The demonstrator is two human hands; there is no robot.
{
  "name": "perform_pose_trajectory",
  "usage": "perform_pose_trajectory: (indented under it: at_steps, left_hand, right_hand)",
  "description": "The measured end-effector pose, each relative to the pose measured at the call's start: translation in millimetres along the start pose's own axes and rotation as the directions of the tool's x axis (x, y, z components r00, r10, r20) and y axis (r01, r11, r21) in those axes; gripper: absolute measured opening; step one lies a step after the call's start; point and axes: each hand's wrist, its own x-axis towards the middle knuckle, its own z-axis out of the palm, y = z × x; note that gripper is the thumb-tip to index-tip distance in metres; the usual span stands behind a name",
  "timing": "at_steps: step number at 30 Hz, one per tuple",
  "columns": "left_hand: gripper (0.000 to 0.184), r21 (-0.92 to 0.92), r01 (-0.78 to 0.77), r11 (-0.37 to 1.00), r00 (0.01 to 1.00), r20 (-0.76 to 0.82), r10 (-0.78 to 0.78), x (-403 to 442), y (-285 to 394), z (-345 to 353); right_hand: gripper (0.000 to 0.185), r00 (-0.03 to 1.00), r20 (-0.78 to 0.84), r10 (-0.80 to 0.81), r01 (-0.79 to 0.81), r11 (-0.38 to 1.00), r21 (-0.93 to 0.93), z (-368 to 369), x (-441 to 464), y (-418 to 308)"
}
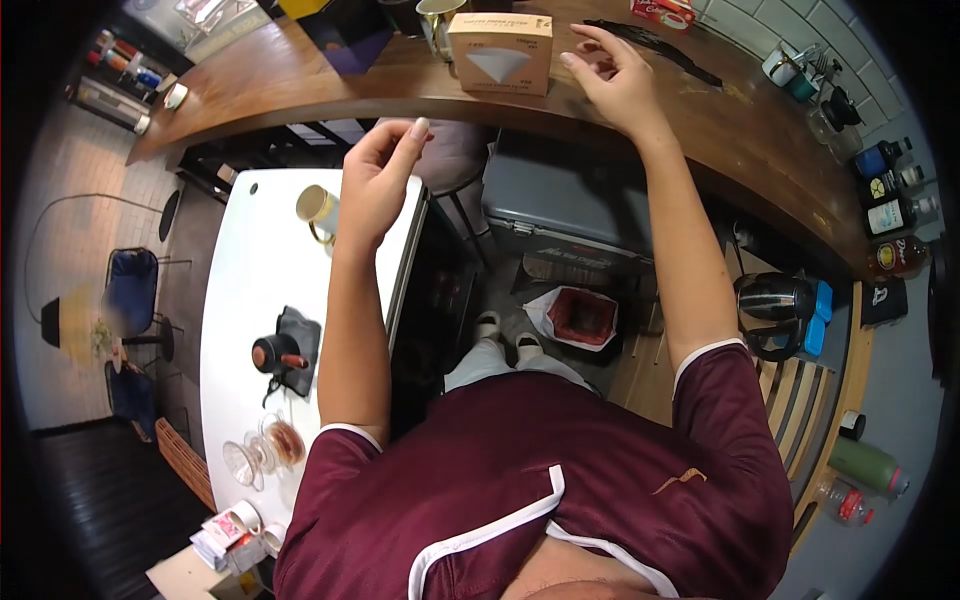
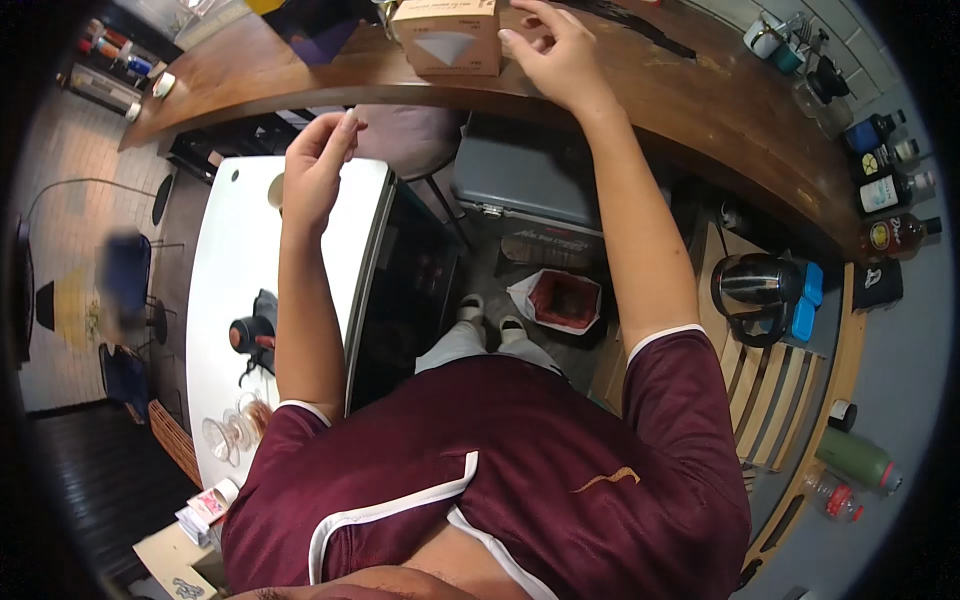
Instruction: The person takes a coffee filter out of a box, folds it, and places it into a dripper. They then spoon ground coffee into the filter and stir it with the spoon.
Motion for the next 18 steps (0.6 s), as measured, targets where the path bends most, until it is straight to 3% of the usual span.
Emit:
perform_pose_trajectory:
  at_steps: [3, 5, 8, 11, 12, 14, 18]
  left_hand:
    - [0.024, -0.004, -0.075, 0.997, 0.996, 0.039, 0.076, 37.2, 3.4, 7.0]
    - [0.023, -0.015, -0.139, 0.990, 0.988, 0.069, 0.139, 61.8, 1.8, 13.0]
    - [0.023, 0.094, -0.254, 0.963, 0.963, 0.123, 0.242, 99.2, -11.5, 16.7]
    - [0.027, 0.449, -0.506, 0.737, 0.857, 0.163, 0.489, 125.3, -17.5, 20.5]
    - [0.027, 0.444, -0.509, 0.737, 0.855, 0.159, 0.494, 131.2, -19.7, 22.4]
    - [0.031, 0.550, -0.652, 0.522, 0.712, 0.208, 0.671, 138.8, -27.9, 26.4]
    - [0.030, 0.503, -0.631, 0.590, 0.758, 0.239, 0.607, 140.9, -38.7, 33.2]
  right_hand:
    - [0.044, 0.997, 0.015, -0.077, 0.076, 0.996, 0.046, 5.5, 9.4, 0.7]
    - [0.047, 0.983, 0.001, -0.183, 0.183, 0.983, -0.022, 6.6, 12.8, -0.5]
    - [0.046, 0.982, 0.039, -0.183, 0.184, 0.982, -0.030, 5.5, 17.1, -8.7]
    - [0.046, 0.982, 0.073, -0.173, 0.179, 0.981, -0.073, 12.7, 24.4, 0.5]
    - [0.045, 0.980, 0.087, -0.179, 0.190, 0.971, -0.146, 14.3, 26.4, 2.7]
    - [0.043, 0.985, 0.099, -0.140, 0.151, 0.982, -0.112, 16.7, 25.9, 7.6]
    - [0.039, 0.994, 0.079, -0.074, 0.077, 0.997, -0.029, 24.7, 22.5, 10.6]
